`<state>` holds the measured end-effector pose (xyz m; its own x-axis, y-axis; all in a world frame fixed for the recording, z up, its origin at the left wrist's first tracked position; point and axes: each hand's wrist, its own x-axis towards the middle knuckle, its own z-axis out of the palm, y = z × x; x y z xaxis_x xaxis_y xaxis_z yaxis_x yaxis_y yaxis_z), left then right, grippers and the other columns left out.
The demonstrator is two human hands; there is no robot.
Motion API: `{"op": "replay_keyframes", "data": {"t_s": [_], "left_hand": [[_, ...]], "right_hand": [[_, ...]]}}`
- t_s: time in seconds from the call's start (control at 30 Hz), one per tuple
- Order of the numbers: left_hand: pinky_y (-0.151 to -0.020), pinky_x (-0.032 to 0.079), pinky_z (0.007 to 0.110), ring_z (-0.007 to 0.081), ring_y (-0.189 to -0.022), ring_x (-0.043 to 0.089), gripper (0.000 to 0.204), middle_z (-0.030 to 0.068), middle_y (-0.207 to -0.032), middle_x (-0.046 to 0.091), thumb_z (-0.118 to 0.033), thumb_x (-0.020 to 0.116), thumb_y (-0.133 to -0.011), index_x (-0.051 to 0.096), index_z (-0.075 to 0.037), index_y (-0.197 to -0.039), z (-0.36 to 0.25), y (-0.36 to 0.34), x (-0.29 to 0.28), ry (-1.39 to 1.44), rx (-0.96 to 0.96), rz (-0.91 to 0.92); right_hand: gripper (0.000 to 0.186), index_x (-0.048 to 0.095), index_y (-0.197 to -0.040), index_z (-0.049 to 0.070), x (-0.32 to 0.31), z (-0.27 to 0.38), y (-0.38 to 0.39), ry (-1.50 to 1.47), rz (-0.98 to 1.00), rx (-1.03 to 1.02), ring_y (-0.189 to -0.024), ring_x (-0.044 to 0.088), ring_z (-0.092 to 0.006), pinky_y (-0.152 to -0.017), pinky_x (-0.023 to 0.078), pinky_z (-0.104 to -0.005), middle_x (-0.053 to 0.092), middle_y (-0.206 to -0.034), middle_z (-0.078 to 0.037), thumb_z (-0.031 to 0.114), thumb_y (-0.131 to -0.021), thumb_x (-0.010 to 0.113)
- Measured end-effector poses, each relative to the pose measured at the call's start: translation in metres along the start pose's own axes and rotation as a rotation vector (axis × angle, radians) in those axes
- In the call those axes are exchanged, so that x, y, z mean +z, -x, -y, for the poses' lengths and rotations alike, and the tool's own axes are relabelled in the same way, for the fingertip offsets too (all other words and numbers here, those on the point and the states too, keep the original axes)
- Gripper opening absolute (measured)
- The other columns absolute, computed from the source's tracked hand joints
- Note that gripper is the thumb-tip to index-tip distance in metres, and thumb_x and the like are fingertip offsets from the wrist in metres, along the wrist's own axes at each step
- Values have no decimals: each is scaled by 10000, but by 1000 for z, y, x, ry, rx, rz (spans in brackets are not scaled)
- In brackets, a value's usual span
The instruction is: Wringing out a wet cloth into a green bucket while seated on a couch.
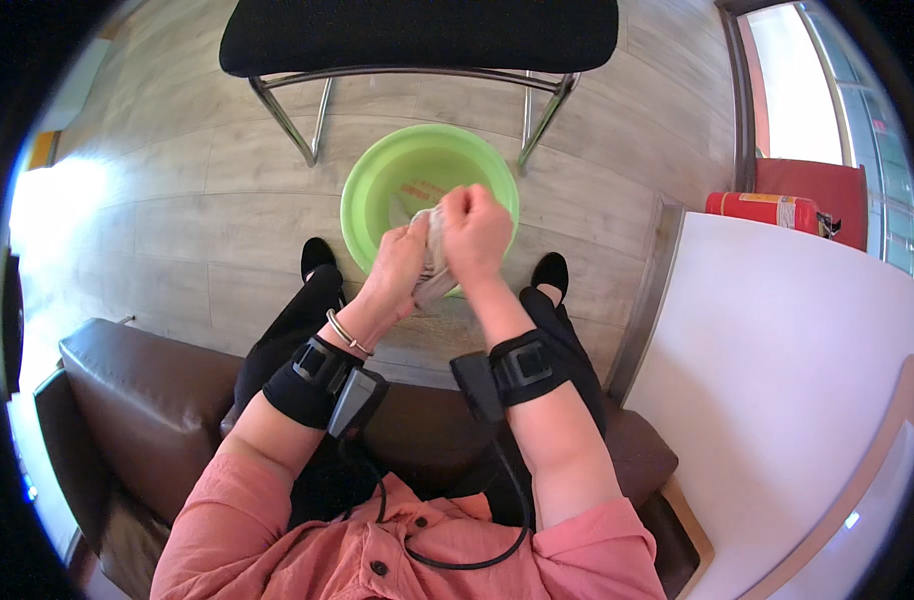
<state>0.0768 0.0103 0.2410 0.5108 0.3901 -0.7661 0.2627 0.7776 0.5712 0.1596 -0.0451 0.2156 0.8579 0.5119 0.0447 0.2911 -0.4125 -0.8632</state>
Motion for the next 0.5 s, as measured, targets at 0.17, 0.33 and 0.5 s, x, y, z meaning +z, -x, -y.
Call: {"op": "replay_keyframes", "data": {"t_s": [0.17,0.33,0.5], "left_hand": [[-596,506,293,176,-696,621,366,109,-837,617,-291,444,-898,547,52,-978,-11,-20,-18,97,49,113],[-721,500,310,200,-834,600,464,164,-978,572,-318,397,-907,463,111,-1071,-23,-24,-35,204,70,96],[-867,432,308,202,-1023,528,540,159,-1132,509,-377,345,-923,374,89,-1194,-12,-33,-33,118,119,92]], "right_hand": [[315,529,-699,-14,-4,-16,-14,72,-48,11,-536,559,-256,-521,439,-343,570,-625,-154,227,-885,448],[438,507,-839,-25,-29,-8,-28,-677,105,445,-685,631,-250,-635,521,-342,606,-756,-133,354,-948,316],[383,444,-846,-6,-35,-15,-35,-1064,-34,624,-569,572,-262,-548,496,-380,548,-699,-137,348,-945,337]]}}
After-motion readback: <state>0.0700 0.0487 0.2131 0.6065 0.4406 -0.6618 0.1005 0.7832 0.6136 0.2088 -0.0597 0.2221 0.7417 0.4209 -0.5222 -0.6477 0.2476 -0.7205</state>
